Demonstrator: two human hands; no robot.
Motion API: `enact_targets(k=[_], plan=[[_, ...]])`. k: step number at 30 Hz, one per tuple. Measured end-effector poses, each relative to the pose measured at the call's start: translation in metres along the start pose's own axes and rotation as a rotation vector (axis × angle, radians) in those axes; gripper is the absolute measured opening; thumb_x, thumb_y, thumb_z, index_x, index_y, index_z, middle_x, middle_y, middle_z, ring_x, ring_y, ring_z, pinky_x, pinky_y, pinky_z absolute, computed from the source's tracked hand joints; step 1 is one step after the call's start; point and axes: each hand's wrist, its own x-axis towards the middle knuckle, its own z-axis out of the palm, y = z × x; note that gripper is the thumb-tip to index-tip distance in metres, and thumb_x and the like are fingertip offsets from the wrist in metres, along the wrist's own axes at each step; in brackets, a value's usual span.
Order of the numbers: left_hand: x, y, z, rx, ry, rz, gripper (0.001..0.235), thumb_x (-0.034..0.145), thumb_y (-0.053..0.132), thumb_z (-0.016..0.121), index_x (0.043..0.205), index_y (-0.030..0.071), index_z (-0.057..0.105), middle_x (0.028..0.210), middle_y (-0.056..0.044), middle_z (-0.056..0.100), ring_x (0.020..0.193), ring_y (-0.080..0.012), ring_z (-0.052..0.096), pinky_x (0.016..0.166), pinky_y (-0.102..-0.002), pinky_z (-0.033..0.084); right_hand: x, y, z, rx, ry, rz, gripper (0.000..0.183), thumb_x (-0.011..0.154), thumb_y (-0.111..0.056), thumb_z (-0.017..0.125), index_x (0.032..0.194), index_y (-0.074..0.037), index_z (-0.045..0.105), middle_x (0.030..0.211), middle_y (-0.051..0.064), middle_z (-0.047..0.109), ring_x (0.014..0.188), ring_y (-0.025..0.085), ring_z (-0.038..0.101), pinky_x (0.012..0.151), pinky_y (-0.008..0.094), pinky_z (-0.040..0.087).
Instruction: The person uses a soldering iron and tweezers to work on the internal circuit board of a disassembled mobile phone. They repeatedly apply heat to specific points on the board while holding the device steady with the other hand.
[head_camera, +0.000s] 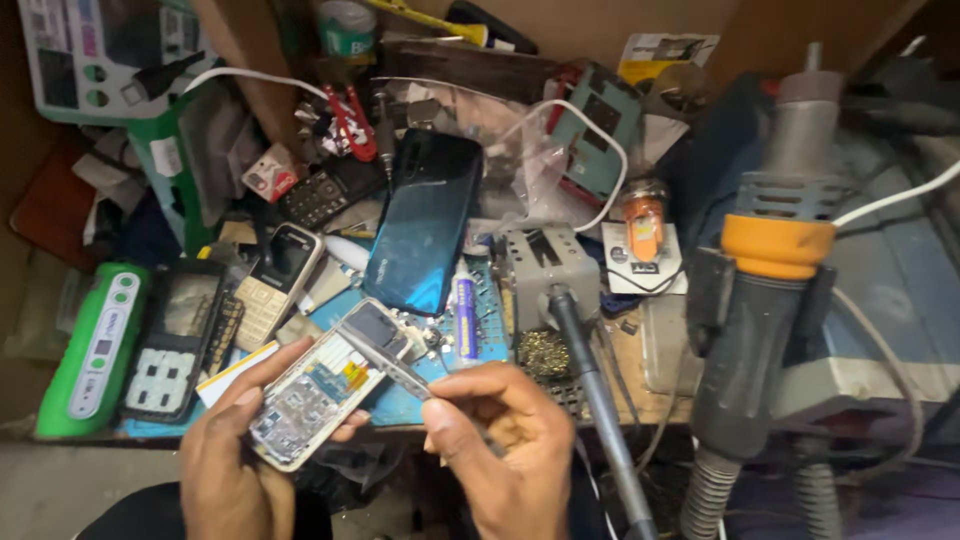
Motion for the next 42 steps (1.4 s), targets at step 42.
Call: enact_targets(k=[42], plan=[[0.009,-0.015,-0.027,0.014,-0.105,-0.020,0.057,0.096,0.021,0.038,0.132,-0.020,0.055,0.108,-0.037,0.072,0.078,-0.0420,0.077,0.068,-0.043,0.065,0.004,0.006,0.031,-0.489,-0.035,-0.337,0.018,0.078,-0.003,0.086,0.093,0.001,0.075,0.093,0.014,0.078,0.089,0.019,0.078,0.082,0.030,0.059]])
